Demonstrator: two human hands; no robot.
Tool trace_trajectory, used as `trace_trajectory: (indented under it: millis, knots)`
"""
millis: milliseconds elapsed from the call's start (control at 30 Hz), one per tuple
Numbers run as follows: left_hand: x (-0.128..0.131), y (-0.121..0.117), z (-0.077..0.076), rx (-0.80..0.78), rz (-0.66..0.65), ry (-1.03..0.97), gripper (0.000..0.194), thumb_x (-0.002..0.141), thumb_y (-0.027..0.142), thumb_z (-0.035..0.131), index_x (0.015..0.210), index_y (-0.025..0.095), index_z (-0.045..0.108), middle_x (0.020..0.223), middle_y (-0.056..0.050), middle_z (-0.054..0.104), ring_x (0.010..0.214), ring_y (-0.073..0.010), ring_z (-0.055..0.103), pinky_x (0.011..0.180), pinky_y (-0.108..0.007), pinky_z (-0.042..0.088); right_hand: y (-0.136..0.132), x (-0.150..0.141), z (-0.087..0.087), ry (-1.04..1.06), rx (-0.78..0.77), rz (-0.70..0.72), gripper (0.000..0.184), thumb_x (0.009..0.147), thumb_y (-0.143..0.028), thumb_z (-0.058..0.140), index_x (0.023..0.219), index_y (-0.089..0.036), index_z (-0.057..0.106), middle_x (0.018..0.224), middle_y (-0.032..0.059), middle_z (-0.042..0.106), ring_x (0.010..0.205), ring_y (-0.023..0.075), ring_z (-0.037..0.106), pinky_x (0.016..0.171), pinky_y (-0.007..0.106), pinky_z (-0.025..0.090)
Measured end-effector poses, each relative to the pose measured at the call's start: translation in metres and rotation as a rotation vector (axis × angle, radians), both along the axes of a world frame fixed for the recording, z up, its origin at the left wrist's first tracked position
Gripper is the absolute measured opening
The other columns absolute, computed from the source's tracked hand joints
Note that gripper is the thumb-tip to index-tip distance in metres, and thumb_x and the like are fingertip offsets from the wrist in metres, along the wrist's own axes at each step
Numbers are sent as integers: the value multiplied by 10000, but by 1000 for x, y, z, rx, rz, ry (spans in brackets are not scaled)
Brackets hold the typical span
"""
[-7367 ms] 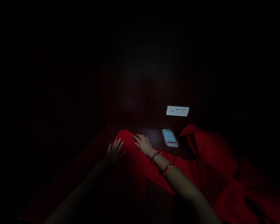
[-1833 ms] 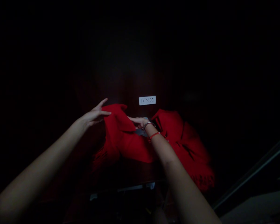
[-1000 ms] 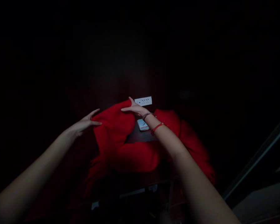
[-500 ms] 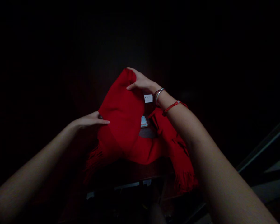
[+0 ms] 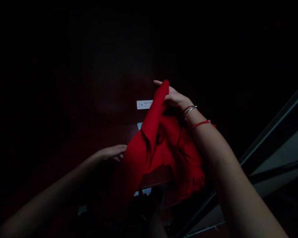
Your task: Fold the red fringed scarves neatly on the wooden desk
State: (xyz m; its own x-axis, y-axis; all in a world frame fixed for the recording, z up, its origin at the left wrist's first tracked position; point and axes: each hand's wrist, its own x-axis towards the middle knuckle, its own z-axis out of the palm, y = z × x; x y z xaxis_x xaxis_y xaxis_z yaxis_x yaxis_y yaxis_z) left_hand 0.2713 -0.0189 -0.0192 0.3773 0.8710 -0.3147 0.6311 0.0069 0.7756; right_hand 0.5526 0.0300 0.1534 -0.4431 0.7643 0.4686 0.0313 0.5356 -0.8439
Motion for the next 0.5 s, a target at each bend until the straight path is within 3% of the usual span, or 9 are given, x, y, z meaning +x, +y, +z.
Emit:
trace_trajectory:
  millis: [67,133,233,300,367,500]
  knots:
    - [13,11,-32,99,14,120,493,595,358,601,1030,145,507,1050,-119,547,1000,-279,480,791,-366,390,-3,6,-7,-19,-51,20,731,579,-46,581,1239,-214,313,631,-77,538,529,57,466,548,199,408]
    - [23,21,-55,231,50,156,641,461,260,692,1061,168,484,1089,-109,519,1078,-301,403,849,-368,344,-6,10,-11,-59,-93,19,717,584,-51,573,1236,-217,324,635,-67,542,521,63,464,518,198,403]
    - [33,32,-69,214,166,19,603,454,160,670,1029,159,489,891,-63,596,963,-273,495,800,-360,381,-12,15,-13,-117,-113,-16,681,598,-58,556,1229,-211,347,606,-68,532,501,64,461,501,200,399]
    - [34,37,-66,139,204,-87,386,555,165,594,933,139,520,741,-34,608,817,-227,560,719,-335,426,-15,18,-13,-130,-105,-38,658,610,-67,548,1226,-197,359,587,-67,527,493,66,465,495,200,395]
    - [31,41,-56,130,220,-174,223,671,201,487,884,141,517,726,-32,611,751,-184,577,666,-302,448,-17,20,-13,-128,-100,-65,642,622,-75,542,1227,-187,361,579,-65,530,490,64,468,496,199,391]
    - [4,46,-21,268,351,-387,301,797,303,308,1027,147,423,951,-84,582,830,-153,564,707,-289,446,-17,21,-11,-99,-93,-163,591,661,-94,517,1224,-191,368,570,-55,541,482,63,469,514,208,393]
